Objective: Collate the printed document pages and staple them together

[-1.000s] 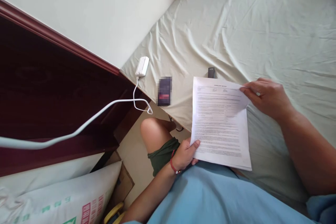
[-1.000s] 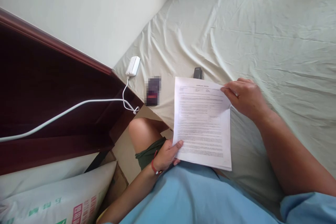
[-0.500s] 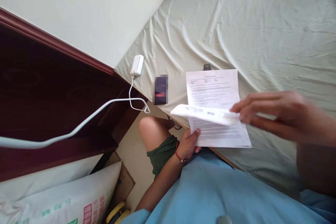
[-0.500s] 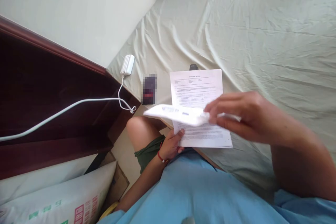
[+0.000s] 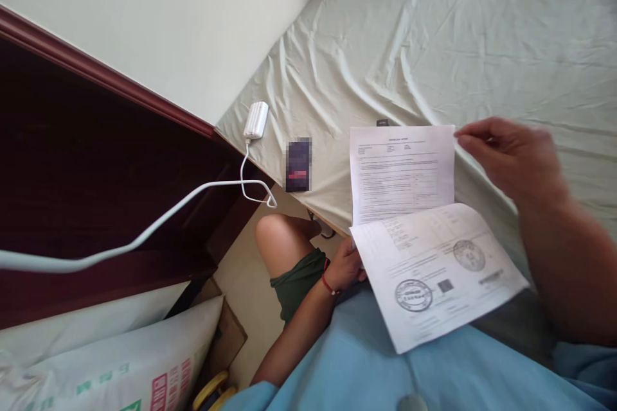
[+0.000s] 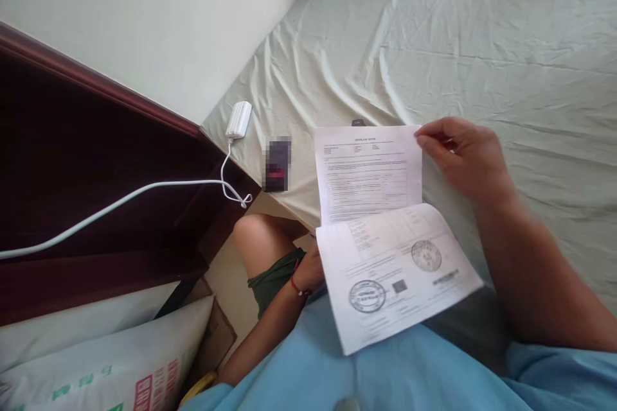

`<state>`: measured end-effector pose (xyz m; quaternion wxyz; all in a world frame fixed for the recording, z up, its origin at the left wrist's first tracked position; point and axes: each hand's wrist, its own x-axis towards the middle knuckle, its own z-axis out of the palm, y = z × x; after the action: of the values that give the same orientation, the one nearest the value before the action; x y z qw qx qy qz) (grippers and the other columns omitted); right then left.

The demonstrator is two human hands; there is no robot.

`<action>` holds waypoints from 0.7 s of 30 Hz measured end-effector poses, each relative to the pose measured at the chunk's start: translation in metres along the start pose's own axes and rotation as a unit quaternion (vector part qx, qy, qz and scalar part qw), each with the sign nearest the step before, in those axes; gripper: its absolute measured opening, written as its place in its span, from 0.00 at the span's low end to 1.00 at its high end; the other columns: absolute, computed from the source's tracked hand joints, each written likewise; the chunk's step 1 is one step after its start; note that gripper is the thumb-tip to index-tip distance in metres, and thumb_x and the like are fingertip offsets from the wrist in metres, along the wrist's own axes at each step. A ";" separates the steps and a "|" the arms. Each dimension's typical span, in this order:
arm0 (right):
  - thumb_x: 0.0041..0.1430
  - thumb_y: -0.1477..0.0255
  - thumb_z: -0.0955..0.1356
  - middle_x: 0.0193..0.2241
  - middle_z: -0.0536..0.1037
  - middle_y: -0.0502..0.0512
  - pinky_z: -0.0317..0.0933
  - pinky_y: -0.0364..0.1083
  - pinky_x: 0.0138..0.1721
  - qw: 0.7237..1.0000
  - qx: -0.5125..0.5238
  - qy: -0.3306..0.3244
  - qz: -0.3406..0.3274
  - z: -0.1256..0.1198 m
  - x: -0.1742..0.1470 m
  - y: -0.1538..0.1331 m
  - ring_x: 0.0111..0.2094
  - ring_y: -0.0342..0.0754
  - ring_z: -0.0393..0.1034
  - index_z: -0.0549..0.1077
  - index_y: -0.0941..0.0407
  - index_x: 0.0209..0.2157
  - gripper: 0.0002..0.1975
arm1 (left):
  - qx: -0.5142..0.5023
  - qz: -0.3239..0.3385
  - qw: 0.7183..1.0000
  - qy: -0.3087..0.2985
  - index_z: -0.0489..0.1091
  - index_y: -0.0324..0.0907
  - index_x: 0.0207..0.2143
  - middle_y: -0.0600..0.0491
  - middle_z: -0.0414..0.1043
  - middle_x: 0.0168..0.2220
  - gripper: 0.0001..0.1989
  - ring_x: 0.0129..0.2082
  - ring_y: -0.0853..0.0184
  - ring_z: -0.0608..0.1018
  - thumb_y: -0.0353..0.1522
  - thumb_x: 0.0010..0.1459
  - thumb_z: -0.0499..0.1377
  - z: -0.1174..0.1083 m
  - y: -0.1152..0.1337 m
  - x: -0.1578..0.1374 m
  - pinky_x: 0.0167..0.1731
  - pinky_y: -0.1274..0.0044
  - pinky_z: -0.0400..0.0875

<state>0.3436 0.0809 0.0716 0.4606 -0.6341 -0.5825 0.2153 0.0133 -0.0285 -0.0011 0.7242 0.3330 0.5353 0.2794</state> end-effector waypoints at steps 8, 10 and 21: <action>0.53 0.66 0.76 0.31 0.79 0.53 0.64 0.50 0.39 0.986 0.089 -0.010 0.138 0.018 0.007 0.033 0.32 0.47 0.69 0.78 0.54 0.33 0.08 | 0.030 0.030 0.997 -0.062 0.80 0.36 0.41 0.59 0.67 0.18 0.25 0.12 0.77 0.63 0.50 0.60 0.71 -0.003 -0.007 0.002 0.11 0.83 0.55; 0.52 0.67 0.77 0.28 0.76 0.50 0.61 0.50 0.36 0.986 0.109 0.002 0.127 0.017 0.005 0.032 0.30 0.46 0.65 0.75 0.53 0.30 0.09 | 0.025 0.029 0.997 -0.066 0.79 0.35 0.41 0.59 0.67 0.17 0.24 0.12 0.77 0.63 0.50 0.61 0.71 -0.003 -0.007 0.002 0.11 0.83 0.55; 0.56 0.64 0.75 0.24 0.72 0.46 0.56 0.48 0.32 0.997 0.048 0.025 0.050 0.021 0.002 0.039 0.26 0.44 0.62 0.79 0.52 0.34 0.08 | 0.010 0.019 1.000 -0.016 0.75 0.35 0.40 0.58 0.70 0.21 0.33 0.11 0.76 0.63 0.58 0.56 0.71 0.001 -0.012 0.003 0.09 0.82 0.54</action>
<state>0.3481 0.0941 0.0292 0.4939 -0.6445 -0.5275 0.2500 0.0154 -0.0340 -0.0120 0.7237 0.3547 0.5200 0.2829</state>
